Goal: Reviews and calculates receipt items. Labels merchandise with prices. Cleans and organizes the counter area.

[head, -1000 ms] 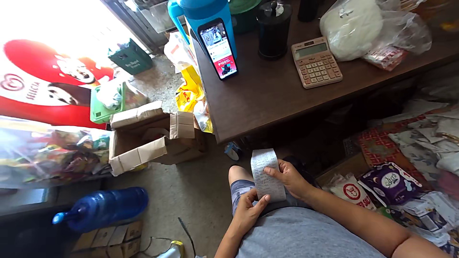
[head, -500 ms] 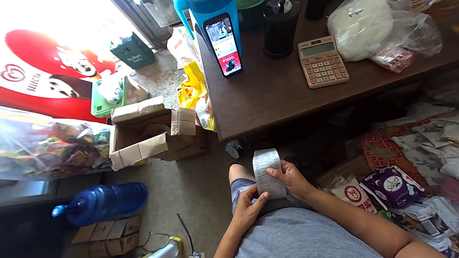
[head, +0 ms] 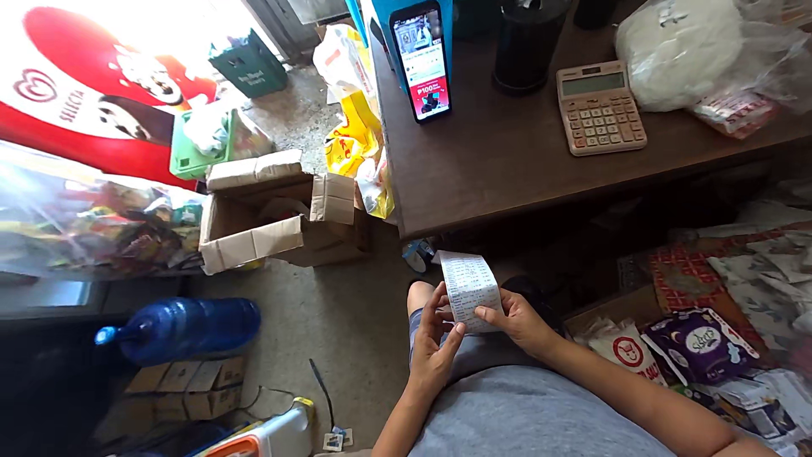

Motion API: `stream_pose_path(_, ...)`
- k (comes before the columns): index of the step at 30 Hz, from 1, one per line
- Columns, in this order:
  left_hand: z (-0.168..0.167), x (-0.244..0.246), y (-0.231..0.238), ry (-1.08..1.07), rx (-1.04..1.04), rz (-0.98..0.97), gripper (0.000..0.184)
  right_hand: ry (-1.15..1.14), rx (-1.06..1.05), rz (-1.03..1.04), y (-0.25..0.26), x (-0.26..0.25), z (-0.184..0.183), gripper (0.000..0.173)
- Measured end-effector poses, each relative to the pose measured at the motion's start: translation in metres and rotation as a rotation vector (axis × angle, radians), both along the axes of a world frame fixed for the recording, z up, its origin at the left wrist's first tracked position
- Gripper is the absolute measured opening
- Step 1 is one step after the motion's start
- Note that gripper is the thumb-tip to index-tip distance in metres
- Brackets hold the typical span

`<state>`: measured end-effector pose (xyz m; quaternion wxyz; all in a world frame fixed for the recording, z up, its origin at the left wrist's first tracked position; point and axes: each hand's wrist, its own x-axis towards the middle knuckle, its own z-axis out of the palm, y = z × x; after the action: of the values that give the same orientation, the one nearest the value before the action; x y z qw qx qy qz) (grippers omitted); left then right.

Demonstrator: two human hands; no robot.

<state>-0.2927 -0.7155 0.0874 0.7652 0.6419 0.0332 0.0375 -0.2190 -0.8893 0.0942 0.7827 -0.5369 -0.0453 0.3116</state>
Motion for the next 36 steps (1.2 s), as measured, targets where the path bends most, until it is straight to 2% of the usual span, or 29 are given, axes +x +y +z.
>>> stream_pose_path(6, -0.0054, -0.0003, 0.0024, -0.087, 0.003, 0.025, 0.068, 0.002, 0.007, 0.019, 0.0013, -0.0008, -0.001, 0.019)
stream_pose_path(12, -0.0059, -0.0013, 0.0015, -0.163, -0.016, 0.027, 0.076, 0.015, -0.011, 0.04, 0.0016, -0.0012, -0.0006, 0.02)
stream_pose_path(23, -0.0065, 0.0003, 0.001, -0.176, 0.03, 0.088, 0.067, 0.016, -0.016, 0.052, 0.0019, -0.0012, -0.0022, 0.02)
stream_pose_path(36, -0.0054, 0.0026, 0.0008, -0.198, 0.043, 0.095, 0.089, 0.02, -0.04, 0.072, 0.0015, -0.0008, -0.0022, 0.02)
